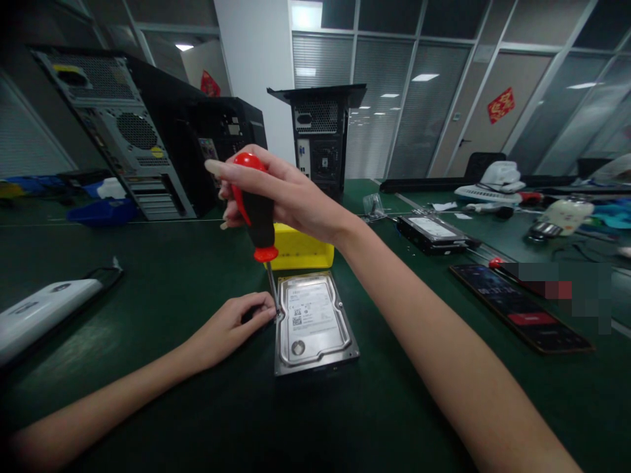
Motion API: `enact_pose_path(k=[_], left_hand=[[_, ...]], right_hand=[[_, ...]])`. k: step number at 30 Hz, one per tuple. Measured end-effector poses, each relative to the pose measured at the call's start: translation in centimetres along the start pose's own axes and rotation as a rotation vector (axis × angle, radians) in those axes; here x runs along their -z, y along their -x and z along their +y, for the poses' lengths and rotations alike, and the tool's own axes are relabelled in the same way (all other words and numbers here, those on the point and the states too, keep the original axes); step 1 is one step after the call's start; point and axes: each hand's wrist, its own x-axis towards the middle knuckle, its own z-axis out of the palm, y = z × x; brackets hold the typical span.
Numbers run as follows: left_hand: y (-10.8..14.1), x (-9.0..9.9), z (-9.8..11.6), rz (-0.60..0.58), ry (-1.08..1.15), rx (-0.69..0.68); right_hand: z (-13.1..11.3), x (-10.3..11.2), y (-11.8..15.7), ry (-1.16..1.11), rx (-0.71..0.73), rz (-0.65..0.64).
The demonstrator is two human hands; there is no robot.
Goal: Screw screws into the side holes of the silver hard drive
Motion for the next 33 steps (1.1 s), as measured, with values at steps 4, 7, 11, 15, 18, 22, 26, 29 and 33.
enact_pose_path(k=[4,7,11,15,18,22,26,29,33], left_hand=[[0.0,0.0,-0.3,0.004,0.001,-0.015],[-0.1,0.0,-0.3,0.001,0.007,-0.018],[-0.1,0.0,-0.2,0.001,0.017,-0.011],[-0.1,-0.1,-0.2,0.011,0.024,-0.015],[-0.2,-0.1,-0.3,0.007,0.038,-0.006],[-0.2,-0.1,-0.2,-0.001,0.049,0.001],[-0.1,0.0,-0.1,-0.008,0.058,0.013],[0.0,0.1,0.0,-0.011,0.063,0.014],[-0.1,0.0,-0.3,-0.014,0.103,0.017]], right_hand=[[0.8,-0.4,-0.2,0.021,0.082,0.046],[1.2,-0.5,-0.4,0.001,0.112,0.028],[1.4,-0.4,-0.5,-0.054,0.114,0.032],[1.3,0.1,-0.5,-0.105,0.065,-0.002],[1.2,0.4,-0.5,-0.111,0.034,-0.015],[1.3,0.4,-0.4,-0.128,0.018,0.015],[1.6,-0.1,-0.6,-0.079,0.073,0.098],[1.8,-0.4,-0.7,-0.022,0.095,0.078],[1.8,-0.4,-0.6,-0.012,0.107,0.094]])
